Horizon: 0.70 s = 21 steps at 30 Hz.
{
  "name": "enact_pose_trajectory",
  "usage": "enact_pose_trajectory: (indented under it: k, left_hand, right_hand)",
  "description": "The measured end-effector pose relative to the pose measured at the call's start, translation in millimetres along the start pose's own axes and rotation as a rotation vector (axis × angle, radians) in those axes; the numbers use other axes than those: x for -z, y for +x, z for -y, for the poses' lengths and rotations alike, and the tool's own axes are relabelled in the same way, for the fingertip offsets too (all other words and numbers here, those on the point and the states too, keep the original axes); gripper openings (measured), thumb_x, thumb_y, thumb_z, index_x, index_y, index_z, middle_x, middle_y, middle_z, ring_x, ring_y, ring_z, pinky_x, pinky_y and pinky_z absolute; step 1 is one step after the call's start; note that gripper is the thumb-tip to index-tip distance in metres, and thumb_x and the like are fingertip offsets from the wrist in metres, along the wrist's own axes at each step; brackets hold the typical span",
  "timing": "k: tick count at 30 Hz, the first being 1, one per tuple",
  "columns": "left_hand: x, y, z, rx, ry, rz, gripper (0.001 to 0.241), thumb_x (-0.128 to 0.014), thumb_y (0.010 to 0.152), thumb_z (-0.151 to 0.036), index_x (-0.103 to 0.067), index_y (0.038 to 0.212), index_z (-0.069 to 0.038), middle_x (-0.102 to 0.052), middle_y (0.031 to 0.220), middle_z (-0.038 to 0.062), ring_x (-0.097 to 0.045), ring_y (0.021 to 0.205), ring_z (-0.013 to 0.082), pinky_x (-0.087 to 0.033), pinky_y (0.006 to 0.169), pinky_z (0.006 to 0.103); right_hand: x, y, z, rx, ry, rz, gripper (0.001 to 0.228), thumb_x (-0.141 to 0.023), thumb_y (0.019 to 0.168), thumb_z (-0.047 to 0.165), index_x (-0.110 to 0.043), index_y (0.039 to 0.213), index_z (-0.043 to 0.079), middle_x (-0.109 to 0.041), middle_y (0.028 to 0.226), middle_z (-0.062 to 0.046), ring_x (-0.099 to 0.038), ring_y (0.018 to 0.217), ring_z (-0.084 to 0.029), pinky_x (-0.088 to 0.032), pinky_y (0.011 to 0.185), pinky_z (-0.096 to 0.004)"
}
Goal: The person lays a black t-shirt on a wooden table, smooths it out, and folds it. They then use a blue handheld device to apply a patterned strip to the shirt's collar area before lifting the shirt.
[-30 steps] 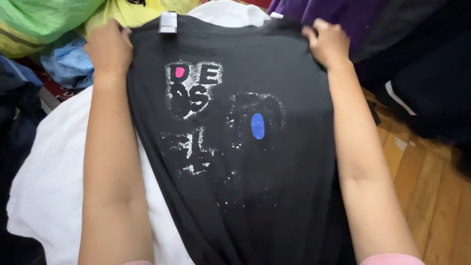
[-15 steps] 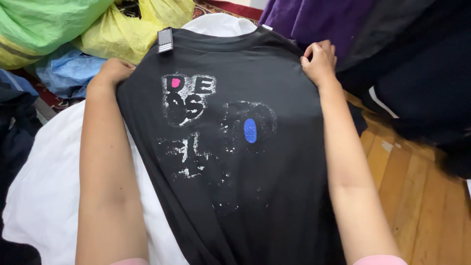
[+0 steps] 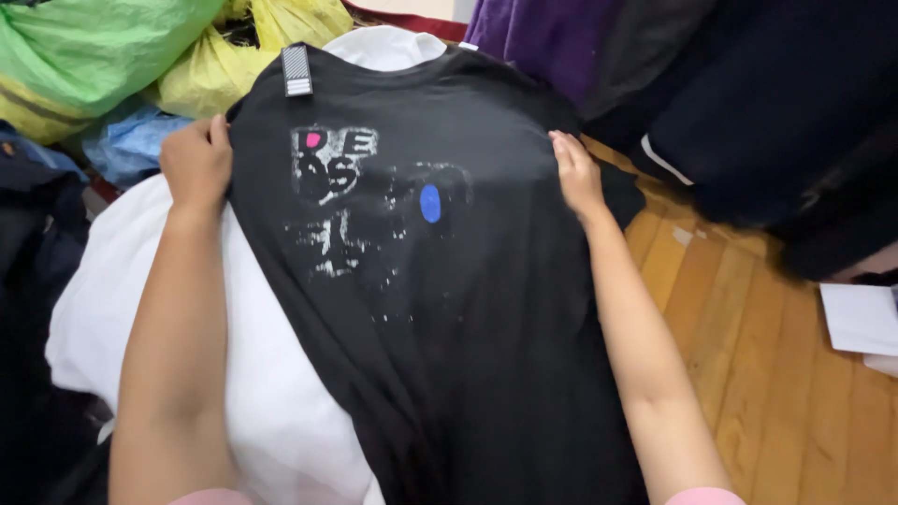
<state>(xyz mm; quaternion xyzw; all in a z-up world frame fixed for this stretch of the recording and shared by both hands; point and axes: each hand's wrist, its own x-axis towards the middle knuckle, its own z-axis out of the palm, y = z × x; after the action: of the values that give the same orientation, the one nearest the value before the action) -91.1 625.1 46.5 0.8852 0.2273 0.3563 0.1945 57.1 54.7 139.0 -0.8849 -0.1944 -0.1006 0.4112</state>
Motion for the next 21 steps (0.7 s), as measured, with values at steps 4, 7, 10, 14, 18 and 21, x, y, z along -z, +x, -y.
enact_pose_trajectory:
  k: [4,7,10,14,18,21]
  left_hand:
    - [60.3,-64.0,-57.8,-0.193,-0.085,0.078,0.047,-0.039,0.118,-0.02,-0.061,0.142,0.014,-0.062,0.132,0.04,-0.058,0.124,0.0517,-0.041,0.108,0.0548]
    - [96.0,-104.1,-87.0,-0.08,-0.144,0.252,0.053,-0.038,0.118,-0.019,-0.041,0.15,0.024,-0.041,0.149,0.047,-0.039,0.141,0.0559,-0.027,0.119,0.0572]
    - [94.7,-123.2,-80.7,-0.001,-0.126,0.299,0.063,-0.039,0.118,-0.034,-0.046,0.147,0.022,-0.041,0.15,0.045,-0.037,0.142,0.0564,-0.024,0.12,0.0591]
    - [95.5,-141.7,-77.7,0.058,-0.094,0.337,0.063,-0.046,0.117,-0.054,-0.068,0.127,0.004,-0.06,0.128,0.029,-0.057,0.12,0.0505,-0.043,0.103,0.0582]
    - [87.9,-141.6,-78.1,0.211,-0.21,0.341,0.061,-0.055,0.112,-0.065,-0.074,0.12,-0.007,-0.071,0.112,0.019,-0.066,0.107,0.0429,-0.05,0.09,0.0555]
    - [67.3,-126.6,-69.5,0.419,-0.416,0.363,0.046,-0.067,0.103,-0.061,-0.074,0.124,-0.021,-0.074,0.109,0.004,-0.07,0.106,0.0277,-0.055,0.084,0.0415]
  right_hand:
    - [-3.5,-43.4,-48.1,0.229,-0.102,-0.071,0.042,-0.042,0.117,0.025,-0.053,0.151,0.002,-0.047,0.151,-0.033,-0.038,0.142,-0.049,-0.032,0.121,-0.056]
    - [8.1,-93.9,-30.6,0.135,-0.035,-0.012,0.053,-0.04,0.117,0.033,-0.033,0.161,0.006,-0.034,0.158,-0.036,-0.032,0.146,-0.052,-0.028,0.123,-0.06]
    - [10.4,-123.9,-37.2,0.04,-0.099,-0.059,0.055,-0.045,0.115,0.038,-0.04,0.158,0.003,-0.04,0.154,-0.035,-0.04,0.143,-0.049,-0.033,0.121,-0.058]
    - [13.5,-151.0,-52.9,0.052,-0.248,-0.289,0.041,-0.069,0.103,0.039,-0.066,0.128,0.007,-0.066,0.113,-0.014,-0.066,0.107,-0.031,-0.052,0.093,-0.045]
    - [19.0,-150.5,-75.1,-0.284,-0.206,-0.238,0.041,-0.081,0.084,0.066,-0.074,0.098,0.028,-0.072,0.08,0.012,-0.072,0.079,-0.011,-0.055,0.072,-0.029]
    - [23.4,-146.3,-85.4,-0.317,-0.176,-0.161,0.044,-0.083,0.081,0.068,-0.077,0.092,0.025,-0.074,0.076,0.007,-0.074,0.078,-0.016,-0.056,0.069,-0.032]
